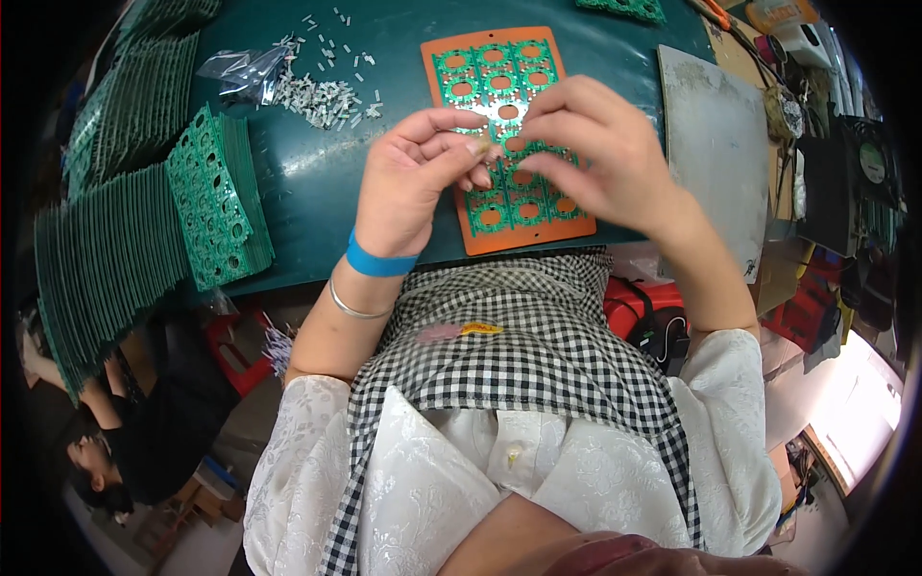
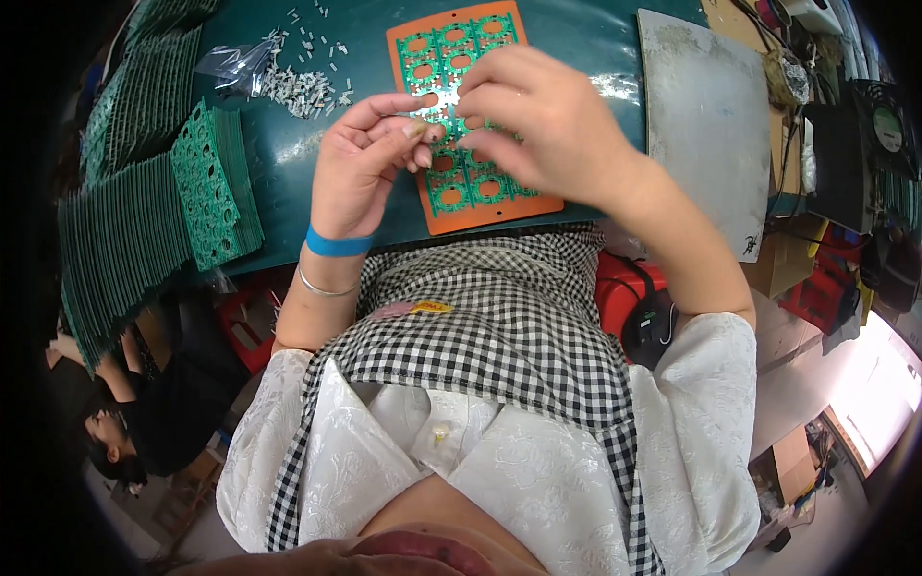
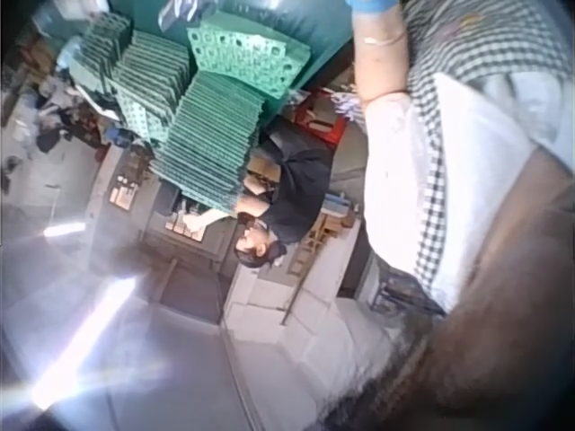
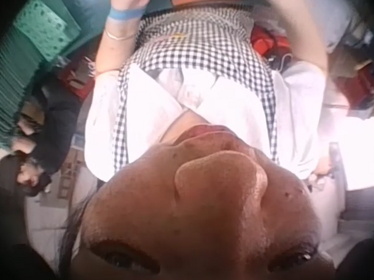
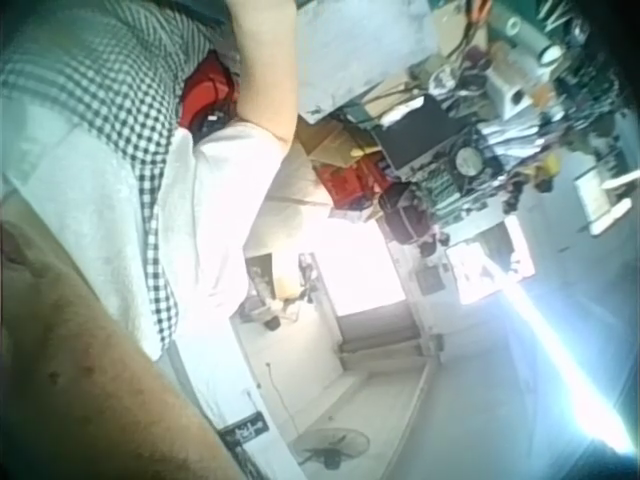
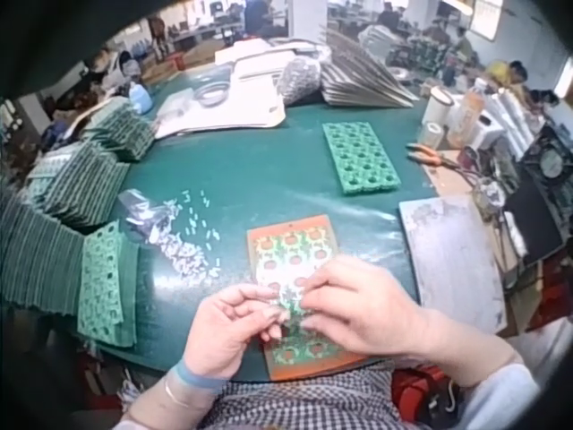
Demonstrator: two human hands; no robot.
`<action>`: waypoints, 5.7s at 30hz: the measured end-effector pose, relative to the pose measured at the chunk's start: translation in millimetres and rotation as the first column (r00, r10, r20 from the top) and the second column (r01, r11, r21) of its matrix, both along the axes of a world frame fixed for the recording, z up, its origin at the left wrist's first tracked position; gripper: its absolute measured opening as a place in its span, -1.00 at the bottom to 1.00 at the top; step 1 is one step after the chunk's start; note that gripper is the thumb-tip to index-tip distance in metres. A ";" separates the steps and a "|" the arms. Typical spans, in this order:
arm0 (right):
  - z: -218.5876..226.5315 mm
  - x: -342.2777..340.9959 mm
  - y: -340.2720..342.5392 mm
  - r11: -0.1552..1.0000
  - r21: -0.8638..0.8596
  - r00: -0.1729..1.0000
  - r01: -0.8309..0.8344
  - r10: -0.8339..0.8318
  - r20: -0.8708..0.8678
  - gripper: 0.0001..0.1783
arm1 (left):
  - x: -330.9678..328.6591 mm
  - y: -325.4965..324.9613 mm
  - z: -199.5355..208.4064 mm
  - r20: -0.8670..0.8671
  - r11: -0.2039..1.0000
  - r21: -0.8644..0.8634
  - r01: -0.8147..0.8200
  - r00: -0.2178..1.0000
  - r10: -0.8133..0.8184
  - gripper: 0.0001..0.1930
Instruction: The person positions a circuit board frame onto an assembly jig and inserts small electronic components into the board's slots by hand.
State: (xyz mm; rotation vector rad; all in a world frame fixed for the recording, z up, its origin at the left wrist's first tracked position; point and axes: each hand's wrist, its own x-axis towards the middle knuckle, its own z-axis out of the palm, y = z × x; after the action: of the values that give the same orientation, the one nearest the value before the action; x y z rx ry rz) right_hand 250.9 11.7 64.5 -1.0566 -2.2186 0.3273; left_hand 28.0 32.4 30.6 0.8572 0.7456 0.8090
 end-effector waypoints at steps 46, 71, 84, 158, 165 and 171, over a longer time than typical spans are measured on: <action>-49.0 36.4 -17.1 0.893 -0.400 0.962 0.206 -0.260 -0.087 -0.87 | -53.4 53.5 -29.0 -0.662 0.665 0.722 0.191 0.469 0.584 -0.92; -47.0 32.1 -15.5 0.984 -0.135 0.993 0.113 -0.108 0.045 -0.86 | -66.0 43.4 -32.5 -0.163 0.991 0.015 -0.133 0.978 0.133 -0.85; -1.3 7.9 -17.4 0.959 -0.267 0.964 0.099 -0.159 -0.215 -0.85 | -14.6 8.0 -7.0 0.188 0.981 -0.117 0.152 0.974 -0.128 -0.79; -41.9 25.9 -53.3 0.961 -0.190 0.979 0.201 -0.204 0.002 -0.85 | -3.3 -30.1 -8.0 0.077 0.997 -0.072 0.042 0.996 -0.036 -0.78; -44.8 25.2 -49.0 0.979 -0.139 0.989 0.146 -0.142 0.035 -0.79 | 0.0 -34.2 -10.4 0.077 0.997 -0.046 0.060 0.995 -0.056 -0.79; -48.6 27.6 -47.8 0.978 -0.134 0.987 0.162 -0.162 0.014 -0.79 | -1.1 -35.1 -10.0 0.078 0.998 -0.046 0.052 0.996 -0.048 -0.79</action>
State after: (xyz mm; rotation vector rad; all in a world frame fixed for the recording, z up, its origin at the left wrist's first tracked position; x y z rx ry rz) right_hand 278.5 -36.1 15.9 -1.3024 -2.1205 0.4085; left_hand 26.9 -2.8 20.5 0.7946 0.6710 0.7724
